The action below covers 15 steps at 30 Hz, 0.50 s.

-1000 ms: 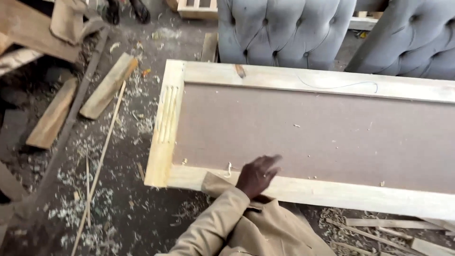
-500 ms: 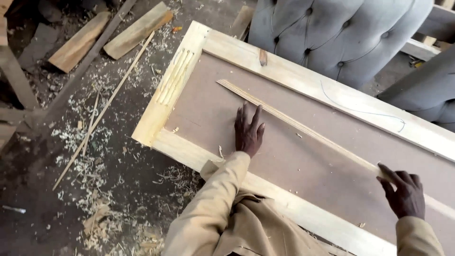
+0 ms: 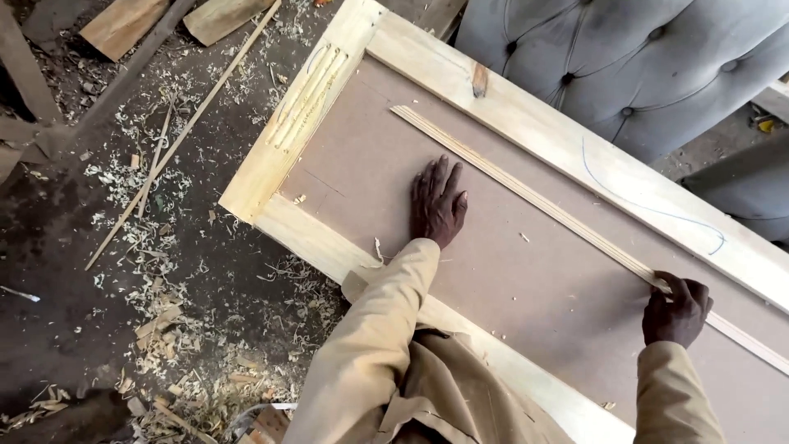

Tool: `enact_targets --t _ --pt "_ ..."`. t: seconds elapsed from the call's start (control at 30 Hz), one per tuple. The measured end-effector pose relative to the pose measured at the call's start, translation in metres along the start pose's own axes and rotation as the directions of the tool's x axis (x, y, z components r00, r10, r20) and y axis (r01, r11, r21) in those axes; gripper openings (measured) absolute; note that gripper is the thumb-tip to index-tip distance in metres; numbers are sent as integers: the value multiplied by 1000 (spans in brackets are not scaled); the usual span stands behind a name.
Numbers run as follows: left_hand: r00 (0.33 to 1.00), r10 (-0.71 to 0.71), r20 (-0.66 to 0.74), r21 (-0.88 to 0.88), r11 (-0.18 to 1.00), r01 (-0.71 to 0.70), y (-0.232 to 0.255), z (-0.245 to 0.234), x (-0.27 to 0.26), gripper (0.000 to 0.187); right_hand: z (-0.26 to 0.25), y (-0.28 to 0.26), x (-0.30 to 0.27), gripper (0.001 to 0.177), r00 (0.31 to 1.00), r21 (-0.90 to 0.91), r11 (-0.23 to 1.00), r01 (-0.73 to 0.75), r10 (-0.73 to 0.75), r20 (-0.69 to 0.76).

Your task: Measuring, marking, and sawing wooden strips to length in a workshop environment.

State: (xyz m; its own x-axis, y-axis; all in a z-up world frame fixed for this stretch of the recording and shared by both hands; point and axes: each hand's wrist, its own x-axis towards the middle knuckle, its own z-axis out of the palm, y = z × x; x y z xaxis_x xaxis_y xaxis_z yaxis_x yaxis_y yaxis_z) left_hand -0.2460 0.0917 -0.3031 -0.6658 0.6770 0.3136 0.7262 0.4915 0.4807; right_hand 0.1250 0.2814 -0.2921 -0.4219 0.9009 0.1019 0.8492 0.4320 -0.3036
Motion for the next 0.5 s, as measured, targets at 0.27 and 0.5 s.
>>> enact_targets --t 0.27,0.5 --pt "986 167 -1 -49 985 -167 1 -6 -2 39 11 -35 -35 40 989 115 993 12 6 -149" --pt "991 128 44 -144 982 -121 -6 -14 -44 38 -2 -64 -91 33 975 30 999 38 -30 -218"
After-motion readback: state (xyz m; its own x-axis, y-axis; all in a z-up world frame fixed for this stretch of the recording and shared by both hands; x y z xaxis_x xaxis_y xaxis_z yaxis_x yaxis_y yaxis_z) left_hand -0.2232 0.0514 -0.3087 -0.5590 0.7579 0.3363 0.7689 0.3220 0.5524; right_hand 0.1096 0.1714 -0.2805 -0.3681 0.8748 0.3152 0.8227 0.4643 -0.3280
